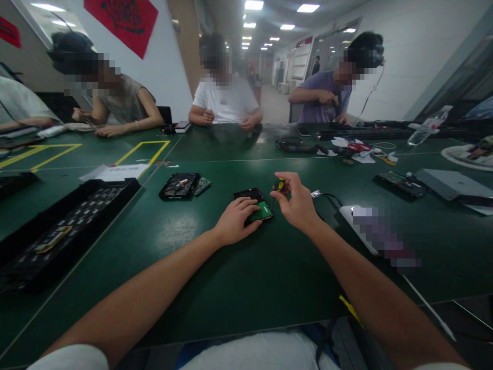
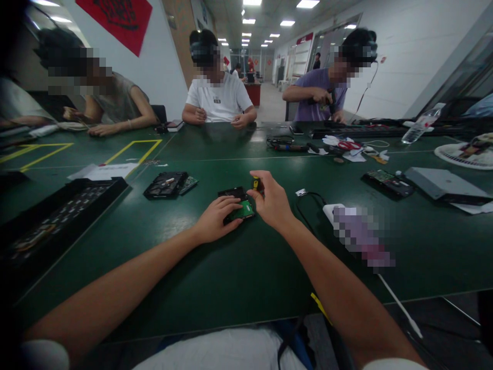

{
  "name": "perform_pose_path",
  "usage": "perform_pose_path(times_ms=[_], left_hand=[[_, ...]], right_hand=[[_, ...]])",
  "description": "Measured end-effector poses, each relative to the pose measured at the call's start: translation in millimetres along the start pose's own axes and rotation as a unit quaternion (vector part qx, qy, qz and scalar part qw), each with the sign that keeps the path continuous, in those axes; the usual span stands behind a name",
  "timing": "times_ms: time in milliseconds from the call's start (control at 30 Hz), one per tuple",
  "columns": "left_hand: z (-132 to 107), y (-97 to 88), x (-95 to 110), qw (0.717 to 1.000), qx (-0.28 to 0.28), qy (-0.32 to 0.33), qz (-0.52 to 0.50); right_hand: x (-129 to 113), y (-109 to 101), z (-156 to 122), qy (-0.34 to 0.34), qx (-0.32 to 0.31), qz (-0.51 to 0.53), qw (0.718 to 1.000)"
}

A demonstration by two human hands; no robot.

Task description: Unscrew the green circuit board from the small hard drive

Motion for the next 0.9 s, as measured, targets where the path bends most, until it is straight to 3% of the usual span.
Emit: perform_pose_path(times_ms=[200,533,733,900], left_hand=[[0.2,0.6,-0.9,1.000,-0.002,0.000,0.003],[0.2,-0.4,0.3,1.000,-0.001,0.000,0.001],[0.1,0.3,-0.9,1.000,0.000,0.003,0.000],[0.6,0.9,-1.3,1.000,0.000,0.003,-0.002]], right_hand=[[0.0,-1.9,0.0,0.005,0.008,-0.005,1.000],[-4.0,0.7,1.9,-0.018,-0.080,0.119,0.989],[1.1,-1.5,1.8,-0.009,-0.009,0.065,0.998],[0.2,-0.2,-0.9,0.004,0.013,0.003,1.000]])
Point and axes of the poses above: each hand's wrist, its own z-axis towards the middle knuckle, its own y-axis out of the palm, x = y × z, the point moved 6 cm from there along z, towards the middle knuckle, and after that the axes turned 3 degrees about -x, right-handed, at the moved point
